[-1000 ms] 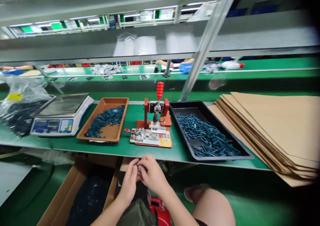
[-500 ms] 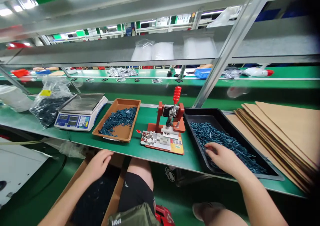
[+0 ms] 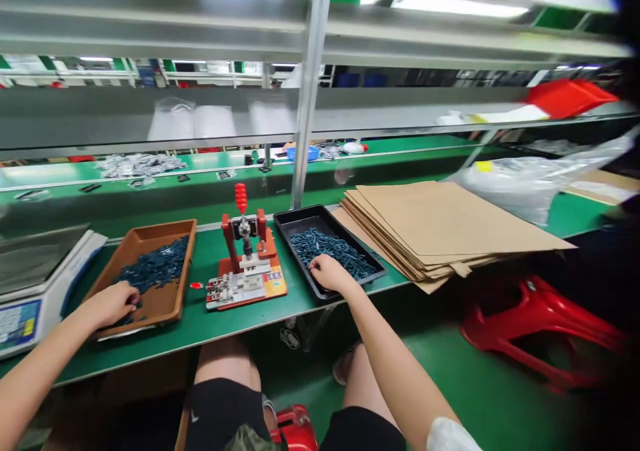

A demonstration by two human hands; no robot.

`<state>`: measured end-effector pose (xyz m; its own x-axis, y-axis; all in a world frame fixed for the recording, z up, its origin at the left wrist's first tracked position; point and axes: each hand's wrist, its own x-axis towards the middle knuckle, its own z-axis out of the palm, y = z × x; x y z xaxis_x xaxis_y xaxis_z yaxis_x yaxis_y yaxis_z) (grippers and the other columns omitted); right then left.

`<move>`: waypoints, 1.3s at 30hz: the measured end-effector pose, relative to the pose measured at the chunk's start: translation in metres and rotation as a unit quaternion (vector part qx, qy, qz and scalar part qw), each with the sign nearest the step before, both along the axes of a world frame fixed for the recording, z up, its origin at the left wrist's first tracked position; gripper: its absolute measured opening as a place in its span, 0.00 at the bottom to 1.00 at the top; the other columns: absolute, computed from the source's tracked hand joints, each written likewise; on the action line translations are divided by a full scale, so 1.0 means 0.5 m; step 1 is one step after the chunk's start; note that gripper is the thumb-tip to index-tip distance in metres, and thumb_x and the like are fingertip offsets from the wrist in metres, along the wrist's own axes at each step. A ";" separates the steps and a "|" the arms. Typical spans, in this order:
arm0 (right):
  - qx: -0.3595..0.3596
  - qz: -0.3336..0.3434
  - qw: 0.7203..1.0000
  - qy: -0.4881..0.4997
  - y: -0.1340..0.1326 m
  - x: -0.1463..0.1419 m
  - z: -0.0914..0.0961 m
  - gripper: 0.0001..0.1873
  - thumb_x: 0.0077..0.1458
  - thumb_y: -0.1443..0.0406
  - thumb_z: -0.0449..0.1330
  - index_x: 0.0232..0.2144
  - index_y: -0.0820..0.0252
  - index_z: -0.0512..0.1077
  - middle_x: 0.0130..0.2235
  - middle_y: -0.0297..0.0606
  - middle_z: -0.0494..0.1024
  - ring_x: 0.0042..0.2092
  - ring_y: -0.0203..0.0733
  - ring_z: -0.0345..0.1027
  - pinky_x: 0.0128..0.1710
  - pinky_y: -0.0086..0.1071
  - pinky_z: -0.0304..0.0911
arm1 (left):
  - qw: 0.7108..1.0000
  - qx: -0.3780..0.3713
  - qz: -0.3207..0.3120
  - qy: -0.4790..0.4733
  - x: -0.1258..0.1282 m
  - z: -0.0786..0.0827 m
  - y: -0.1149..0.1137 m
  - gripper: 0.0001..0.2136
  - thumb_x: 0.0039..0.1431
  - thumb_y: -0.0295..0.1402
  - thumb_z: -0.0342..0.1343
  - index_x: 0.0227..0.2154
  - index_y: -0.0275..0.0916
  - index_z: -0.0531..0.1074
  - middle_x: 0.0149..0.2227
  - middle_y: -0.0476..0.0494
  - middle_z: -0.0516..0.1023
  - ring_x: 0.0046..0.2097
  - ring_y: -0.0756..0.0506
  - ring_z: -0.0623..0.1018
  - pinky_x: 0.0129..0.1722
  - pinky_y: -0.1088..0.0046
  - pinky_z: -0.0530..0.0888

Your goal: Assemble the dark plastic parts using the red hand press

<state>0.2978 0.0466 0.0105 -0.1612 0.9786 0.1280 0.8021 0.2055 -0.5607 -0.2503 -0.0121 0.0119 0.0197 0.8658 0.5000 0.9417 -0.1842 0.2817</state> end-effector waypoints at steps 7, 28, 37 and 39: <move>0.010 0.061 0.971 0.232 -0.008 0.032 0.007 0.13 0.54 0.63 0.57 0.42 0.59 0.75 0.31 0.32 0.76 0.33 0.39 0.70 0.38 0.33 0.66 | 0.995 -0.083 -0.038 0.049 -0.062 0.036 0.024 0.24 0.54 0.62 0.43 0.29 0.50 0.73 0.33 0.51 0.82 0.38 0.37 0.81 0.42 0.53 0.79; 0.076 0.030 0.939 0.333 -0.104 -0.197 -0.139 0.11 0.59 0.61 0.57 0.34 0.57 0.77 0.36 0.40 0.80 0.38 0.44 0.74 0.39 0.35 0.68 | 0.981 -0.149 -0.121 0.001 0.469 -0.030 0.071 0.12 0.60 0.33 0.52 0.35 0.39 0.81 0.42 0.36 0.81 0.48 0.35 0.77 0.50 0.56 0.73; -0.041 0.041 0.884 0.465 -0.097 -0.197 -0.139 0.14 0.57 0.58 0.58 0.42 0.58 0.76 0.35 0.40 0.80 0.32 0.41 0.73 0.34 0.35 0.70 | 0.972 -0.216 -0.089 -0.010 0.479 -0.014 0.087 0.13 0.55 0.35 0.58 0.43 0.43 0.81 0.46 0.40 0.82 0.51 0.37 0.78 0.53 0.63 0.72; -0.069 0.048 0.870 0.486 -0.088 -0.200 -0.138 0.14 0.56 0.58 0.59 0.43 0.57 0.74 0.34 0.39 0.80 0.32 0.41 0.73 0.34 0.34 0.71 | 0.970 -0.233 -0.065 0.001 0.484 -0.007 0.085 0.15 0.56 0.35 0.58 0.45 0.43 0.80 0.48 0.40 0.82 0.52 0.37 0.78 0.53 0.64 0.72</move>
